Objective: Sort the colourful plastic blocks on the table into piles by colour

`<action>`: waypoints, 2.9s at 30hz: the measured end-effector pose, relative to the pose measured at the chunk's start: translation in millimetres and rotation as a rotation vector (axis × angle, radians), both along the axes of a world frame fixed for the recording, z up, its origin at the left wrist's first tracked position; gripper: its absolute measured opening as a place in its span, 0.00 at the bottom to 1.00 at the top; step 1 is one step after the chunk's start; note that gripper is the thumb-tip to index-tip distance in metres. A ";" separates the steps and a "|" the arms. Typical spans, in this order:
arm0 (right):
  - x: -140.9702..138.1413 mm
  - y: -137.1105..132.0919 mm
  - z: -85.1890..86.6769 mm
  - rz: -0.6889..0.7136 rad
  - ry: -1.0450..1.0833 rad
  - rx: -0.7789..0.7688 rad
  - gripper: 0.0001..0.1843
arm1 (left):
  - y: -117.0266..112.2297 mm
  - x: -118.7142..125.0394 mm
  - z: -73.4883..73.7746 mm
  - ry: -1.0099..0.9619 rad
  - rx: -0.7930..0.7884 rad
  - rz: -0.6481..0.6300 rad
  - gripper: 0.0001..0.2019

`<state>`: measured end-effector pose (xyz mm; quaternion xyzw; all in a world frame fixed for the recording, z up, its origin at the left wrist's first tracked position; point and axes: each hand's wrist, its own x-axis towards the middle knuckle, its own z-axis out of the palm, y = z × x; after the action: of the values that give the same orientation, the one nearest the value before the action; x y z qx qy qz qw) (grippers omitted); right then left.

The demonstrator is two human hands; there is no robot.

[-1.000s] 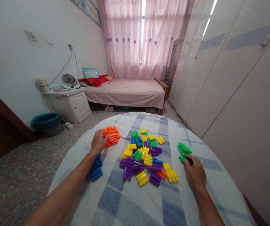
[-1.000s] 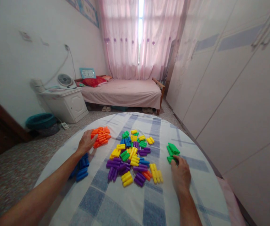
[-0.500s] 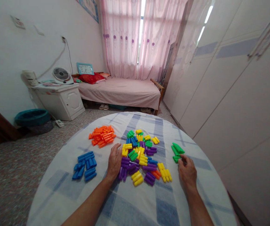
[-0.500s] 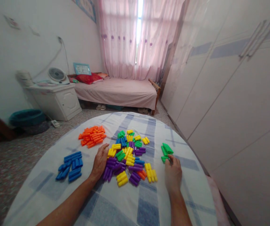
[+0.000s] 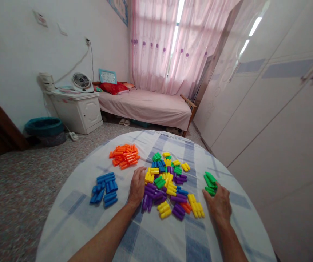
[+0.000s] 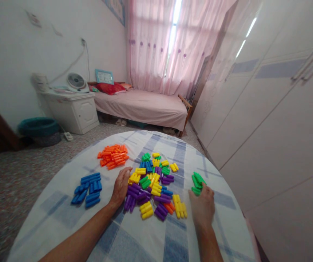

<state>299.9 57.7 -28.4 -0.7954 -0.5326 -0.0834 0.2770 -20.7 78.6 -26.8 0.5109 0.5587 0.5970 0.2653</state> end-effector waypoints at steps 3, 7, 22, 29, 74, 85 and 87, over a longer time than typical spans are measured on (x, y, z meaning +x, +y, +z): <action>1.8 11.4 4.9 -0.006 0.016 -0.056 0.34 | 2.0 0.0 -1.4 -0.009 0.003 -0.011 0.18; 1.5 34.3 9.8 0.024 0.038 -0.099 0.34 | 3.7 0.8 -0.8 0.002 0.006 -0.024 0.18; -39.5 37.3 19.3 0.428 0.102 0.083 0.22 | 5.6 3.7 -3.9 0.013 -0.024 -0.029 0.19; -100.9 59.1 36.1 0.477 -0.010 -0.172 0.19 | 6.8 0.3 -8.1 0.024 -0.027 -0.047 0.19; -0.5 31.8 17.4 0.039 0.212 0.271 0.23 | 5.8 0.4 -7.4 0.084 -0.052 -0.070 0.19; -64.3 30.9 18.8 0.702 0.296 -0.066 0.20 | 5.6 0.2 -5.0 0.076 -0.053 -0.075 0.19; -65.3 31.6 16.2 0.713 0.299 -0.087 0.21 | 5.4 0.2 -5.8 0.088 -0.053 -0.075 0.19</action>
<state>234.6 89.3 -12.2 -0.5748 -0.7325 0.1577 0.3290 -20.5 84.1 -32.5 0.5501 0.5661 0.5484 0.2760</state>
